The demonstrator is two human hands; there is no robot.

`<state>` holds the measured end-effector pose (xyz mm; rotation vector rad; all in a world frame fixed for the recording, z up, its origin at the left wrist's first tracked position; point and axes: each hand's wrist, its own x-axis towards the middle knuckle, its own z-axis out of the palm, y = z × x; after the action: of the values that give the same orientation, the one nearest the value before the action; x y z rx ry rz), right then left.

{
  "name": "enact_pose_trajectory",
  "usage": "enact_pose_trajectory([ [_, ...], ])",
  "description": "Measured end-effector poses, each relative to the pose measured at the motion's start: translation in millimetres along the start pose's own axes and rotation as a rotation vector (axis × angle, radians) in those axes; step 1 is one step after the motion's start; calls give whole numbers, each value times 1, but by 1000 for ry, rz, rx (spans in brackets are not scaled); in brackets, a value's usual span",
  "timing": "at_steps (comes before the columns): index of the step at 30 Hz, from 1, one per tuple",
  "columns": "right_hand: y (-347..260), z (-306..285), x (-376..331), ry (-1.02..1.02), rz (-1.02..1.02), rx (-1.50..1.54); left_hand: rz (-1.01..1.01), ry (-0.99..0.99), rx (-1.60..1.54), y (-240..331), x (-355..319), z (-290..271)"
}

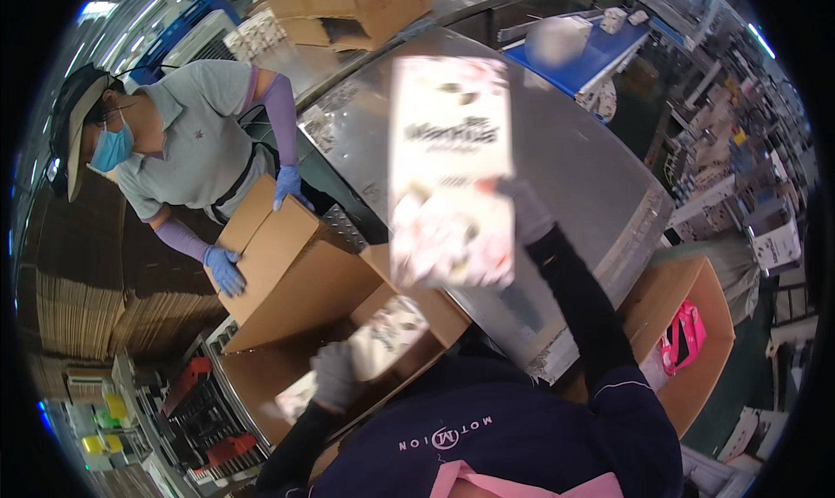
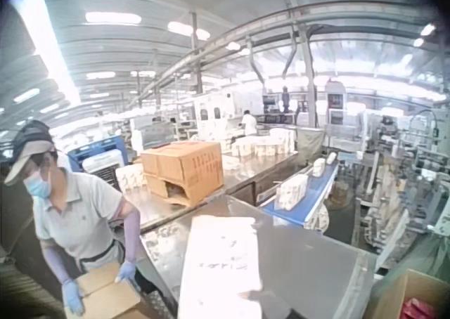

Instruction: The person picks up white rectangular packages from a metal table, places them into cardboard boxes, and then slides the filled boxes onto a roller conveyor.

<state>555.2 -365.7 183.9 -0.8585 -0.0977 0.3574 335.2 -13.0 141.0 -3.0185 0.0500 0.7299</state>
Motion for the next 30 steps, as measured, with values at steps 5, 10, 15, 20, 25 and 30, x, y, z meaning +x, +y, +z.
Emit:
enact_pose_trajectory([
  [5,103,99,15,-668,-454,-991,146,-290,-5,28,35,51],
  [10,268,79,13,-1236,-102,-1833,119,-525,-237,32,41,59],
  [15,349,25,-5,-1210,266,-2111,-120,-260,-218,-14,41,26],
  [20,290,44,6,-1279,408,-1886,-96,-249,-155,-18,42,23],
  [25,119,6,63,-814,122,-1315,1,-178,-55,-17,47,33],
  [30,-19,-106,145,119,-273,-2348,40,-119,40,-14,61,53],
])
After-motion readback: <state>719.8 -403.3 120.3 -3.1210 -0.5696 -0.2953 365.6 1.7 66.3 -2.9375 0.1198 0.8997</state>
